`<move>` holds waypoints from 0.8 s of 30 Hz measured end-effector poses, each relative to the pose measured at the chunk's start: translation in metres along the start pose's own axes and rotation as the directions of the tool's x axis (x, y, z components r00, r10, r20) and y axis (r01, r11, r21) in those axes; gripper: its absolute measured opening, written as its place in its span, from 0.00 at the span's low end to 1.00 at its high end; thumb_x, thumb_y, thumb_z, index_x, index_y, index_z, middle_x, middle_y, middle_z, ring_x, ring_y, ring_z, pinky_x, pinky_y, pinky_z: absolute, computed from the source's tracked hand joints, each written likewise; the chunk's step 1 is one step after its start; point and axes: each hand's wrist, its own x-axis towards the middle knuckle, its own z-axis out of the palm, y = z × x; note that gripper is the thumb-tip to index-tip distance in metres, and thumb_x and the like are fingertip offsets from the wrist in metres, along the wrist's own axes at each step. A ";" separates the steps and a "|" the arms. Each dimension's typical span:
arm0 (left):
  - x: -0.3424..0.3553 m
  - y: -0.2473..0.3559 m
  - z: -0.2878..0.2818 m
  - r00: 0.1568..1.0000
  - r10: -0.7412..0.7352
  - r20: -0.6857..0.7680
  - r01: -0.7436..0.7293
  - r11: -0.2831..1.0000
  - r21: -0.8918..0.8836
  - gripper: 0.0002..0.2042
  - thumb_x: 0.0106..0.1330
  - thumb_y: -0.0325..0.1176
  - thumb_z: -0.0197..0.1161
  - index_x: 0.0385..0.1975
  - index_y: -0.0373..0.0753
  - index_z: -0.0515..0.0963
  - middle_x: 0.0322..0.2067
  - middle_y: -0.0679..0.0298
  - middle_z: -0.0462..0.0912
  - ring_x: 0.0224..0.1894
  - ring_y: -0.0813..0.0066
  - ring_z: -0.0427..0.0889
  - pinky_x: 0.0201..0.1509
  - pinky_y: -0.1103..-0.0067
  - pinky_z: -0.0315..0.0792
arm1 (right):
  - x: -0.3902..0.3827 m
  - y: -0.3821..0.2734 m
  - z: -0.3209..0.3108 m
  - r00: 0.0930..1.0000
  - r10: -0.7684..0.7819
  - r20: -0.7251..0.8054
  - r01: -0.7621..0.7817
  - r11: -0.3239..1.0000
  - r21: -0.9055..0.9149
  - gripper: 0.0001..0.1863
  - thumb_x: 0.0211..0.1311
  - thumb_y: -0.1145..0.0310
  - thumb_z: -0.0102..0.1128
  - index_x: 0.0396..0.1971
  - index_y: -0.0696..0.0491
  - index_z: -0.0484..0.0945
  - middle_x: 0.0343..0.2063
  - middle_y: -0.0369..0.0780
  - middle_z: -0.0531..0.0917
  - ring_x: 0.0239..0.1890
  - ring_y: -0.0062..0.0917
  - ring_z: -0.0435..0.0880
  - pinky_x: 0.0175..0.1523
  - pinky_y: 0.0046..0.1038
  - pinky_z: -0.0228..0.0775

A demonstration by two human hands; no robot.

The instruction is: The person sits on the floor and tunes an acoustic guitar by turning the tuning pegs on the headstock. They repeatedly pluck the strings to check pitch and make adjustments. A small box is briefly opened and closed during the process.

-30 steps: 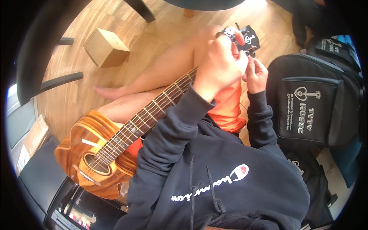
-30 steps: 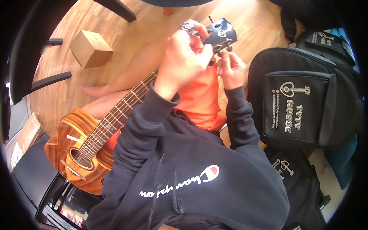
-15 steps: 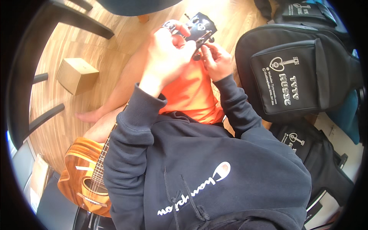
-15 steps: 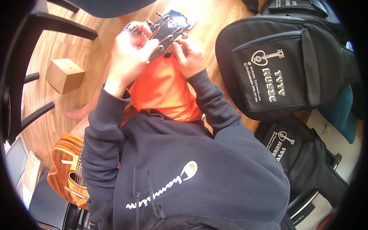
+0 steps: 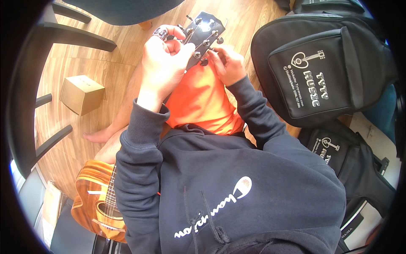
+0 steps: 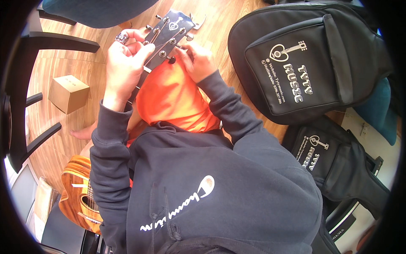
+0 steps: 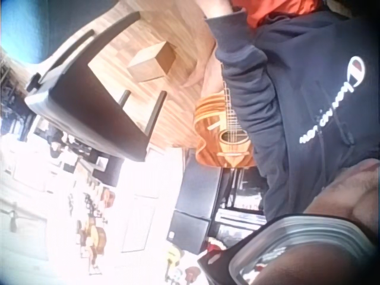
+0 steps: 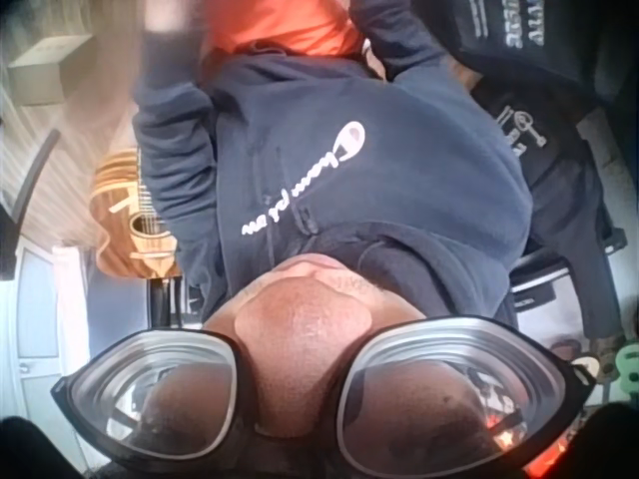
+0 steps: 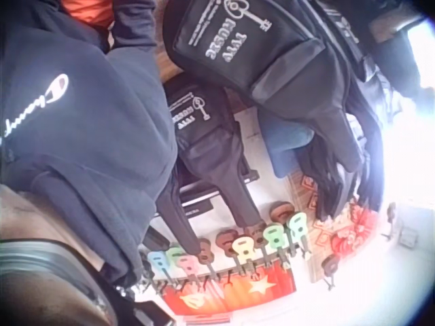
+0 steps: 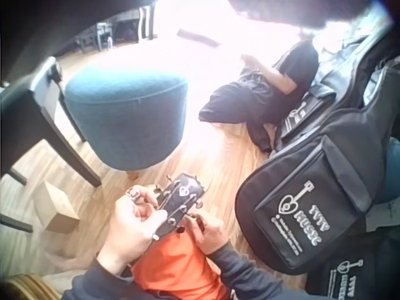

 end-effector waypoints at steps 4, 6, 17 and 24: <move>-0.002 -0.001 0.001 1.000 -0.027 0.010 0.027 0.999 -0.018 0.08 0.63 0.21 0.62 0.38 0.38 0.70 0.23 0.66 0.82 0.26 0.87 0.79 0.30 0.88 0.69 | 0.017 0.006 -0.025 0.668 0.397 0.630 -0.744 0.338 0.576 0.12 0.69 0.61 0.57 0.31 0.55 0.76 0.13 0.31 0.73 0.12 0.13 0.67 0.17 0.19 0.55; -0.002 0.000 0.001 1.000 -0.019 0.022 0.018 0.999 0.038 0.09 0.63 0.21 0.62 0.38 0.38 0.70 0.24 0.65 0.83 0.26 0.86 0.80 0.30 0.88 0.69 | 0.020 0.004 -0.031 0.555 0.367 0.746 -0.825 0.128 0.551 0.12 0.69 0.62 0.57 0.33 0.55 0.76 0.14 0.31 0.74 0.10 0.12 0.66 0.14 0.16 0.55; -0.003 0.003 0.001 1.000 -0.011 0.019 0.012 1.000 -0.015 0.09 0.63 0.20 0.61 0.39 0.37 0.70 0.26 0.64 0.83 0.26 0.86 0.80 0.29 0.88 0.69 | 0.015 -0.016 -0.017 0.679 0.590 0.436 -0.729 0.476 0.492 0.16 0.72 0.58 0.51 0.27 0.53 0.74 0.12 0.29 0.69 0.10 0.13 0.59 0.16 0.17 0.51; -0.007 0.006 0.007 0.999 0.049 0.014 -0.049 0.998 0.031 0.10 0.62 0.21 0.63 0.39 0.38 0.71 0.26 0.67 0.80 0.26 0.87 0.77 0.28 0.87 0.69 | -0.003 -0.019 -0.006 0.697 0.594 0.403 -0.636 0.251 0.730 0.15 0.71 0.56 0.48 0.24 0.47 0.69 0.10 0.27 0.63 0.08 0.12 0.56 0.14 0.16 0.44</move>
